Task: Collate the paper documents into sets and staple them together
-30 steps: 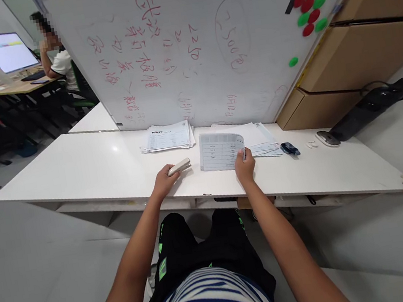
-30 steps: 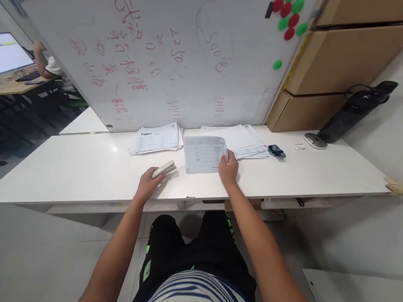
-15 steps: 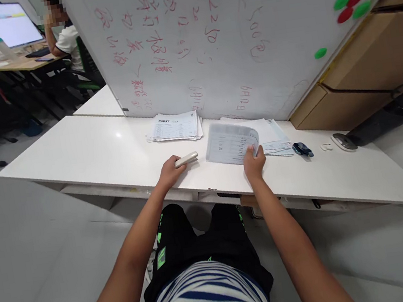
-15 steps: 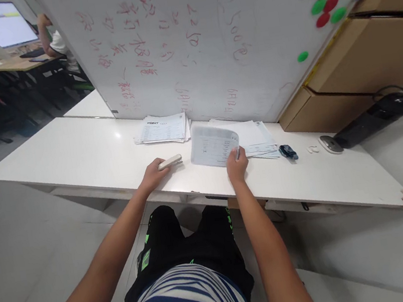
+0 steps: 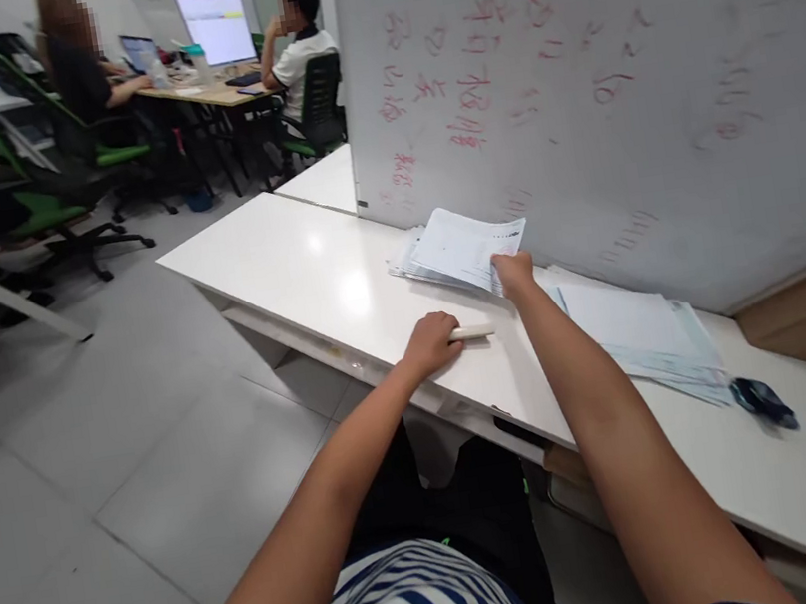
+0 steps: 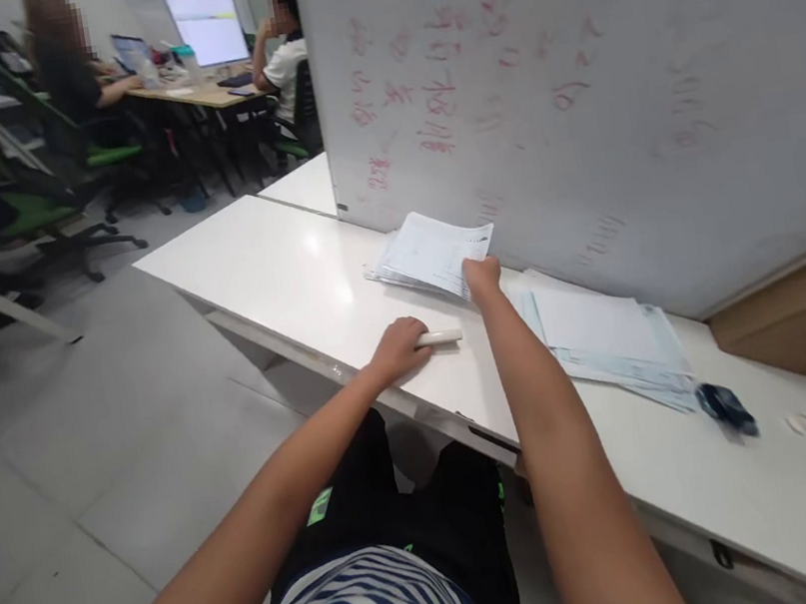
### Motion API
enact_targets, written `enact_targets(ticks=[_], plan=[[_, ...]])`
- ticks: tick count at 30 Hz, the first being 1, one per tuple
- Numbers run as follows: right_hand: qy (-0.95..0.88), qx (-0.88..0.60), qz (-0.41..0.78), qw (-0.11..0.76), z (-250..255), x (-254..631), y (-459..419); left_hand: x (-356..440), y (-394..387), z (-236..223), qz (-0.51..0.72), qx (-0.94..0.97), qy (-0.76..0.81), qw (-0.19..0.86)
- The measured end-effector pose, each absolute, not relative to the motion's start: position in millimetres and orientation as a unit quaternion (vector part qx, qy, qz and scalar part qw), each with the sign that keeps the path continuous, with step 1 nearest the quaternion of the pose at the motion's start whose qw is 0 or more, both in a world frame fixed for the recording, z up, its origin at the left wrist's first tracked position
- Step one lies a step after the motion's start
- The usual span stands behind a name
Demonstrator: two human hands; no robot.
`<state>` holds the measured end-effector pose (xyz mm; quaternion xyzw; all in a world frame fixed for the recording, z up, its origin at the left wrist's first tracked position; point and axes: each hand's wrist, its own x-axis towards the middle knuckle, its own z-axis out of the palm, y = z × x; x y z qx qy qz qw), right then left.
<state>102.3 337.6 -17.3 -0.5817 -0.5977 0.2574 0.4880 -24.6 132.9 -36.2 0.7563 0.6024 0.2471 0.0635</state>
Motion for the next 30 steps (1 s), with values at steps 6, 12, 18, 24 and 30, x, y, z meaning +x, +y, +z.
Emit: enact_targets(ticks=[6, 12, 18, 24, 30], plan=[[-0.627, -0.643, 0.218, 0.382, -10, 75, 341, -26, 137, -44, 0.25, 0.747, 0.614, 0.048], [-0.744, -0.593, -0.033, 0.307, -19, 114, 296, -28, 139, -46, 0.249, 0.732, 0.63, 0.072], [-0.704, -0.673, -0.037, 0.221, -45, 222, 222, -34, 150, -43, 0.23, 0.712, 0.66, 0.074], [-0.603, -0.768, 0.019, 0.213, -53, 255, 196, -34, 169, -36, 0.225, 0.708, 0.666, 0.065], [-0.6, -0.765, -0.016, 0.235, -44, 251, 193, -37, 173, -39, 0.237, 0.699, 0.671, 0.072]])
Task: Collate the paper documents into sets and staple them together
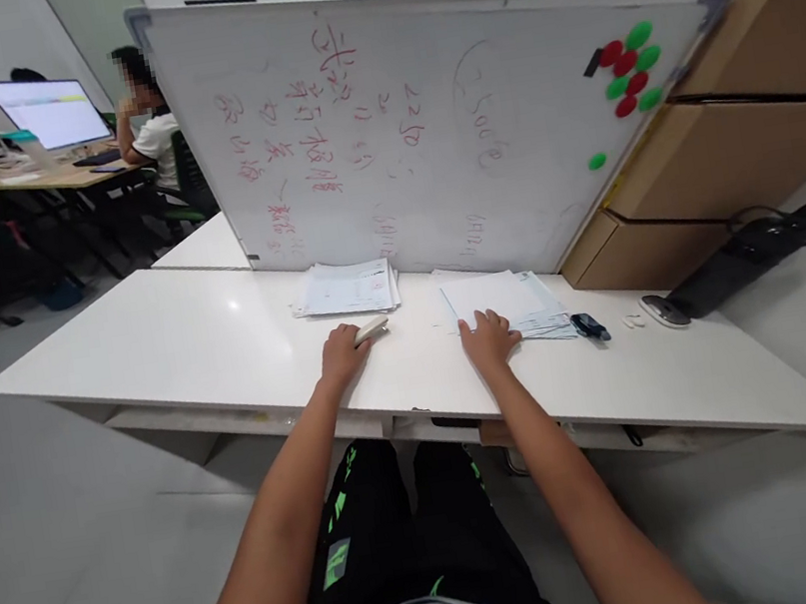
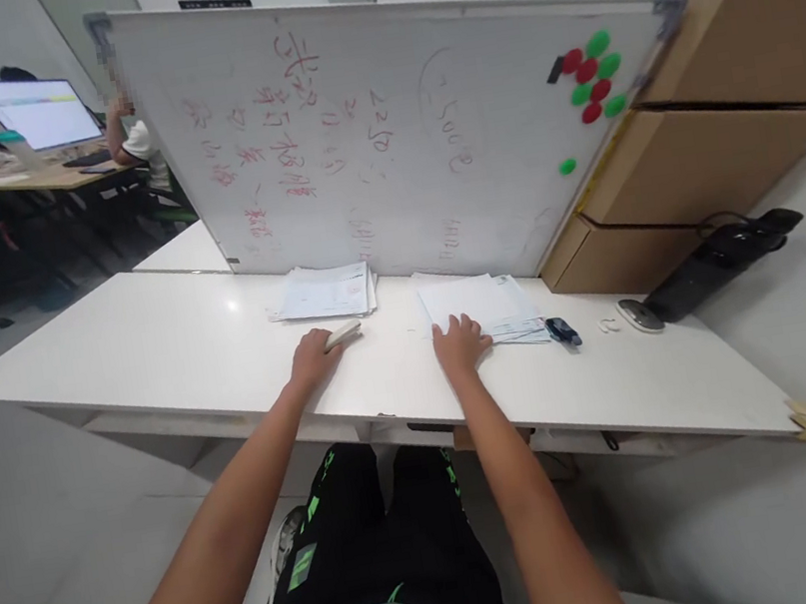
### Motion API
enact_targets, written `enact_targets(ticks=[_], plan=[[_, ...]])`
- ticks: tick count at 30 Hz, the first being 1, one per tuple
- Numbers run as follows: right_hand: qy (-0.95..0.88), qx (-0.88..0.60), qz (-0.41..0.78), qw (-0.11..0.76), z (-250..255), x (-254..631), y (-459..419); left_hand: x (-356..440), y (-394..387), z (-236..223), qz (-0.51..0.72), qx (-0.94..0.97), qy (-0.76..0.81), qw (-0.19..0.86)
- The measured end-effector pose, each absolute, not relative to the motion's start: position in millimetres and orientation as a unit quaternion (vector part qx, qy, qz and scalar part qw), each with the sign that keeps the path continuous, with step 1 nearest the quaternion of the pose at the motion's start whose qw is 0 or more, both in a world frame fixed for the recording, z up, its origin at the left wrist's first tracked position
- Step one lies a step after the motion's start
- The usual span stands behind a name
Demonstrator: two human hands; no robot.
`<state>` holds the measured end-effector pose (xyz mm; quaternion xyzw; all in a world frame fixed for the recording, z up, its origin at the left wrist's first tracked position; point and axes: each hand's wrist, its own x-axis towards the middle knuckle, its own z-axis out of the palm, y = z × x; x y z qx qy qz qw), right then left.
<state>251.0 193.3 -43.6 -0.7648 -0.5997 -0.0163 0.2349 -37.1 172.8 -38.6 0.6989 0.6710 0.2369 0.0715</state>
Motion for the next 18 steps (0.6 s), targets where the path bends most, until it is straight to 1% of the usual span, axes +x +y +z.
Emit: enact_targets(ticks=[6, 12, 18], plan=[[-0.572, -0.772, -0.03, 0.278, -46, 256, 198, -36, 178, -39, 0.216, 0.7, 0.68, 0.035], [-0.526, -0.793, 0.026, 0.307, -46, 260, 207, -41, 185, -32, 0.204, 0.695, 0.689, 0.034], [-0.534, -0.779, 0.018, 0.328, -38, 276, 207, -38, 183, -28, 0.211, 0.676, 0.704, 0.055]])
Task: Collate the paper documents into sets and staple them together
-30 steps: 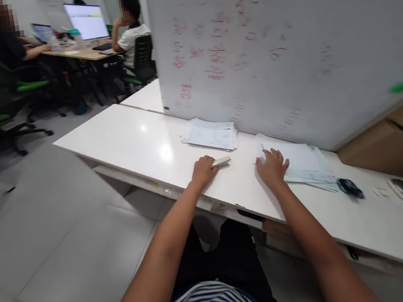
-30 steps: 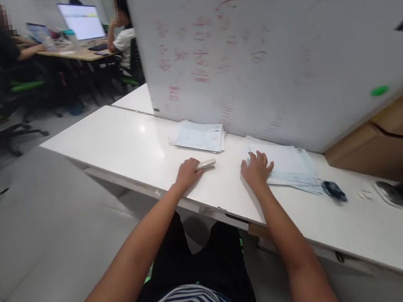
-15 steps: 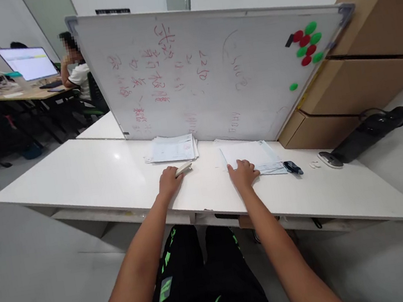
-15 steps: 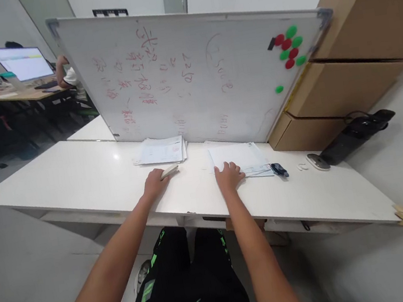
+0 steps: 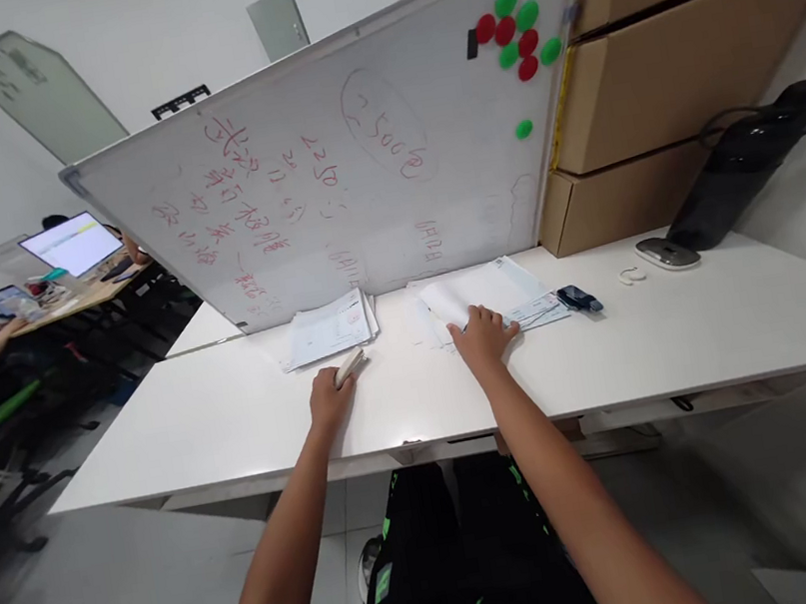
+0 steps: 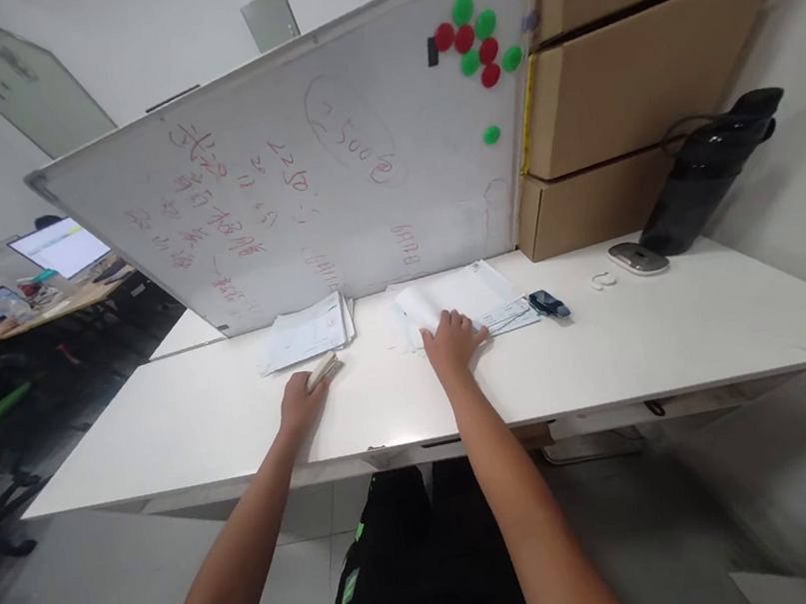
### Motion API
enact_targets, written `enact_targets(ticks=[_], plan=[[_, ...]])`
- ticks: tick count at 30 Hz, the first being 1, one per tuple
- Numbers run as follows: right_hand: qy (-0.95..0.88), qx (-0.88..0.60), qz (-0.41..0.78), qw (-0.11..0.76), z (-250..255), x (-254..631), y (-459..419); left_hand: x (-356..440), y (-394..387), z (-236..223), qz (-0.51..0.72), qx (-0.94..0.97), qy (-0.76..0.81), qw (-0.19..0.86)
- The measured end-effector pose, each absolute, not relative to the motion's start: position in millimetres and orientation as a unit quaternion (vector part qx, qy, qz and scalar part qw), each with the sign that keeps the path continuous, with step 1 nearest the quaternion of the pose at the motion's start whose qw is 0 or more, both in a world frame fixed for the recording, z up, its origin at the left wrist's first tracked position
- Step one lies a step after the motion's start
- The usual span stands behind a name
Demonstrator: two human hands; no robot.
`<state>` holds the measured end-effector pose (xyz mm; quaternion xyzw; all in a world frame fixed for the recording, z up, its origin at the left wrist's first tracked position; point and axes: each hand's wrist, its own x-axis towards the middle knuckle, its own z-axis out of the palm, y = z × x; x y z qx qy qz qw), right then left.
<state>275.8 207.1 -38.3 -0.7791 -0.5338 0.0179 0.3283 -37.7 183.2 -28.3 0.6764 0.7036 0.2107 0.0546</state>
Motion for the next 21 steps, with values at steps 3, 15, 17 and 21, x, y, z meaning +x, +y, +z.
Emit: enact_targets(ticks=[3, 15, 17, 21], plan=[[-0.501, -0.79, 0.032, 0.352, -38, 282, 210, -36, 181, -25, 0.211, 0.674, 0.706, 0.054], [-0.485, -0.826, 0.035, 0.284, -45, 283, 212, -30, 176, -28, 0.267, 0.668, 0.693, 0.038], [-0.486, -0.832, 0.053, 0.264, -45, 285, 213, -30, 175, -30, 0.284, 0.676, 0.679, 0.009], [-0.498, -0.827, 0.065, 0.252, -46, 284, 214, -32, 174, -34, 0.311, 0.703, 0.638, -0.05]])
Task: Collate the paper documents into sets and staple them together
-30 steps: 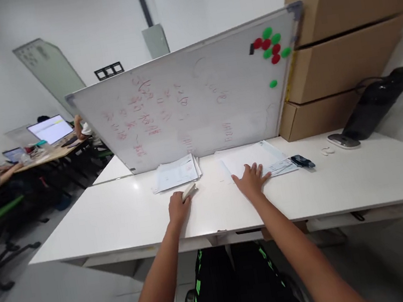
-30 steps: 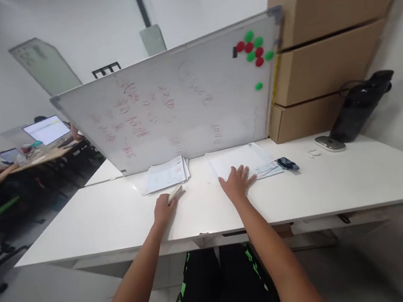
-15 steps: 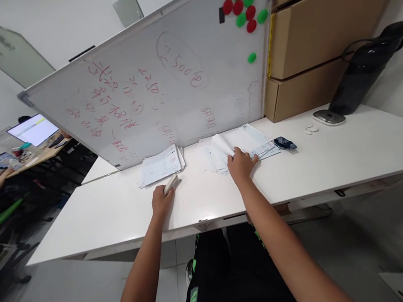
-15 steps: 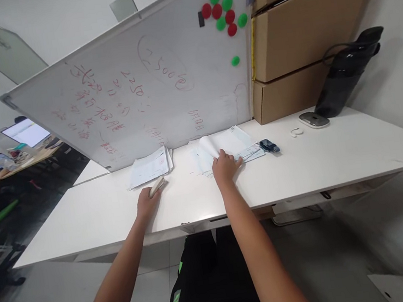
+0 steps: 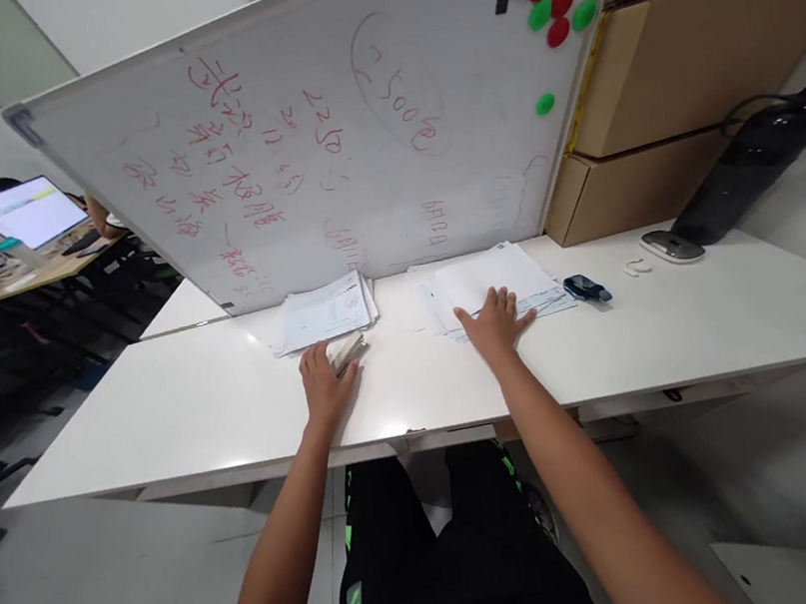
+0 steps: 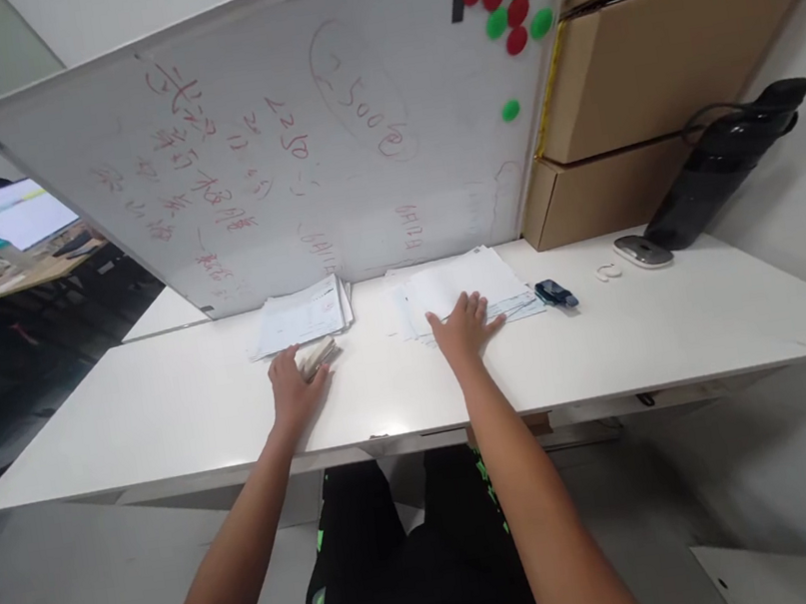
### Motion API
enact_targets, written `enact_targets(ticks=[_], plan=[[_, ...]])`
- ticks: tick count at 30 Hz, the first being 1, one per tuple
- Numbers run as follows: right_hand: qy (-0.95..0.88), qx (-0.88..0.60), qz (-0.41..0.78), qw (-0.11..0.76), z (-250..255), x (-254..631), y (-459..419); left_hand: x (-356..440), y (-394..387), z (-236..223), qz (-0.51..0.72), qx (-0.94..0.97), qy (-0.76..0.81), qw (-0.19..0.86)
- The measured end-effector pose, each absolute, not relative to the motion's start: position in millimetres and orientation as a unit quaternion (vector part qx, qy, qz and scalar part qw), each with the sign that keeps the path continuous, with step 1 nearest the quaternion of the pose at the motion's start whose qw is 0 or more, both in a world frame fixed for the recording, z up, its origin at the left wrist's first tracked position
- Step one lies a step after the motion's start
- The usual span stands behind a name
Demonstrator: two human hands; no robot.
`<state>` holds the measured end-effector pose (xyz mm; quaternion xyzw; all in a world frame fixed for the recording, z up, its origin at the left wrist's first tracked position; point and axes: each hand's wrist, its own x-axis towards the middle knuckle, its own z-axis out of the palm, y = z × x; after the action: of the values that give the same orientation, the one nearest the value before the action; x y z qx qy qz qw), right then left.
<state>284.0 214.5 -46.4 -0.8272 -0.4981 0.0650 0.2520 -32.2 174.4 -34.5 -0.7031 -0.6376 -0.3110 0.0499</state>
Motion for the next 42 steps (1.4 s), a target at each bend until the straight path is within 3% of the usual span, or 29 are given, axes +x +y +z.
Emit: enact_targets(ticks=[17, 27, 34, 42], plan=[[-0.482, -0.785, 0.038, 0.386, -49, 289, 213, -32, 173, -38, -0.323, -0.698, -0.638, 0.029], [-0.512, -0.779, 0.055, 0.359, -48, 283, 209, -34, 173, -43, -0.325, -0.705, -0.628, 0.046], [-0.543, -0.789, 0.035, 0.284, -55, 283, 213, -35, 174, -45, -0.319, -0.7, -0.638, 0.036], [-0.539, -0.784, 0.048, 0.305, -52, 281, 211, -33, 172, -41, -0.326, -0.692, -0.643, -0.002]])
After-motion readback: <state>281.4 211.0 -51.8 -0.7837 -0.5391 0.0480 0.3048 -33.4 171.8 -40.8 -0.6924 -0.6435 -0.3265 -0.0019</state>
